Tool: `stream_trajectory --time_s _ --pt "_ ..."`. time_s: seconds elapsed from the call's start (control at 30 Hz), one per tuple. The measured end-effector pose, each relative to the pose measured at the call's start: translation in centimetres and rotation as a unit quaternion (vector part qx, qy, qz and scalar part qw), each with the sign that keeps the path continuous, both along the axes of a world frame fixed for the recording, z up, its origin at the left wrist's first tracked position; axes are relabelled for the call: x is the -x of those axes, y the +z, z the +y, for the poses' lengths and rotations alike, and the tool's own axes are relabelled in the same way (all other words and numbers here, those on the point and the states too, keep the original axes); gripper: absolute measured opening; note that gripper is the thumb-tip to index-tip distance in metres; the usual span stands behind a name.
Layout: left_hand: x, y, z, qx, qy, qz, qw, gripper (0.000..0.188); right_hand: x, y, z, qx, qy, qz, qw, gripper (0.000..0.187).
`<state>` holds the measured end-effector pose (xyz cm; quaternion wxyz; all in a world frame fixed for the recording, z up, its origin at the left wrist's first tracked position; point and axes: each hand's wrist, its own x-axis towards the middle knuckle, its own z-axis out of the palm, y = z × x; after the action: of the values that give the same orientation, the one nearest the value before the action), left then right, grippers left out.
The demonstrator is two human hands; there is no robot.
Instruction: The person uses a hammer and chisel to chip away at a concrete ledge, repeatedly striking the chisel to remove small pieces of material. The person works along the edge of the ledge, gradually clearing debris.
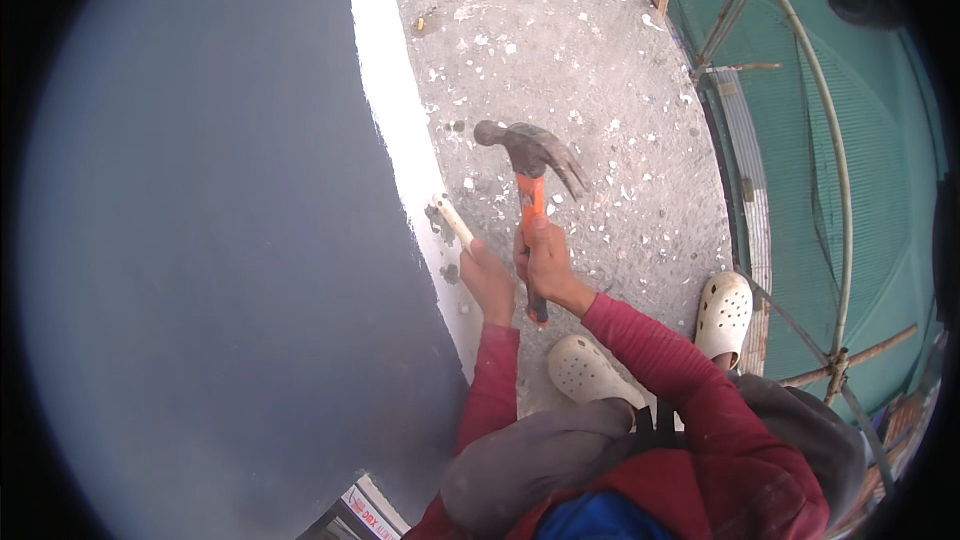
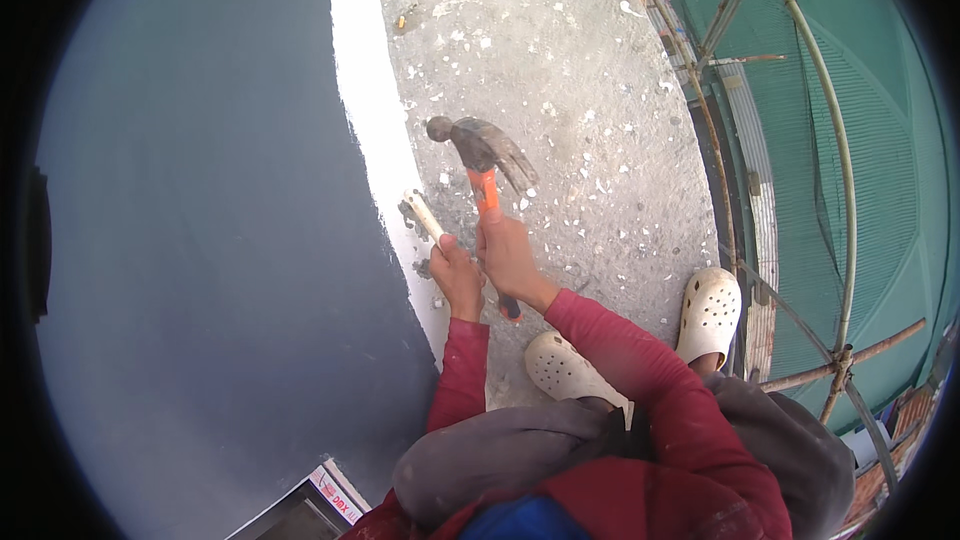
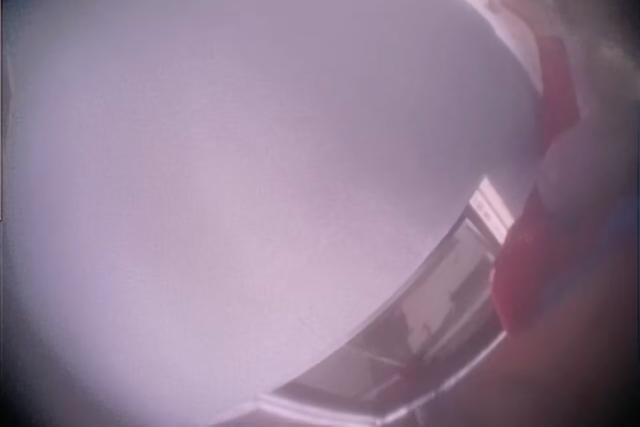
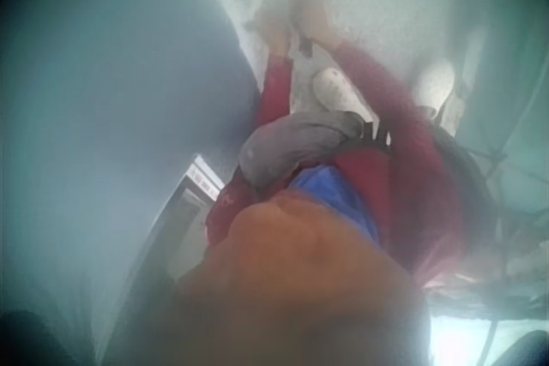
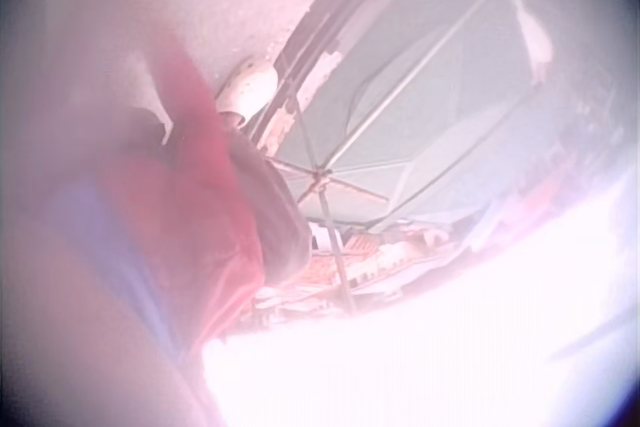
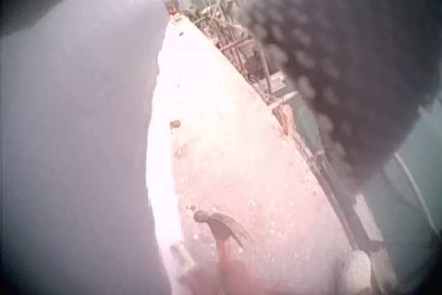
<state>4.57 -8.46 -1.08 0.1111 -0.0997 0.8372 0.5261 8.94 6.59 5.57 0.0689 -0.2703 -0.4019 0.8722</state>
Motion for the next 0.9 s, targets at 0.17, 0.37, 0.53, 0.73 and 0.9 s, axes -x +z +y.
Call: stream_trajectory --time_s 0.17,0.37,0.53,0.73,0.9 --pt "0.0 0.2 0.4 0.008 0.014 -0.005 1.000 0.038 -0.2 0.2 1.5 -0.017 0.113 -0.054 0.992 0.073" --pt "0.2 -0.2 0.0 0.008 0.004 0.033 0.999 0.036 -0.5 -0.4 -0.9 -0.142 0.108 0.005 0.984 0.076" --pt "-0.4 -1.8 -0.3 0.091 -0.022 0.046 0.995 0.043 -1.2 -2.6 2.1 0.000 0.035 -0.102 0.994 0.072" --pt "-0.5 -1.8 2.8 0.139 -0.024 0.180 0.973 0.045 -3.4 -1.9 4.5 0.008 0.011 -0.107 0.994 0.069" --pt "-0.2 1.5 1.0 -0.012 -0.005 -0.051 0.999 0.043 -4.5 -1.6 2.2 -0.050 0.067 -0.164 0.983 0.067"
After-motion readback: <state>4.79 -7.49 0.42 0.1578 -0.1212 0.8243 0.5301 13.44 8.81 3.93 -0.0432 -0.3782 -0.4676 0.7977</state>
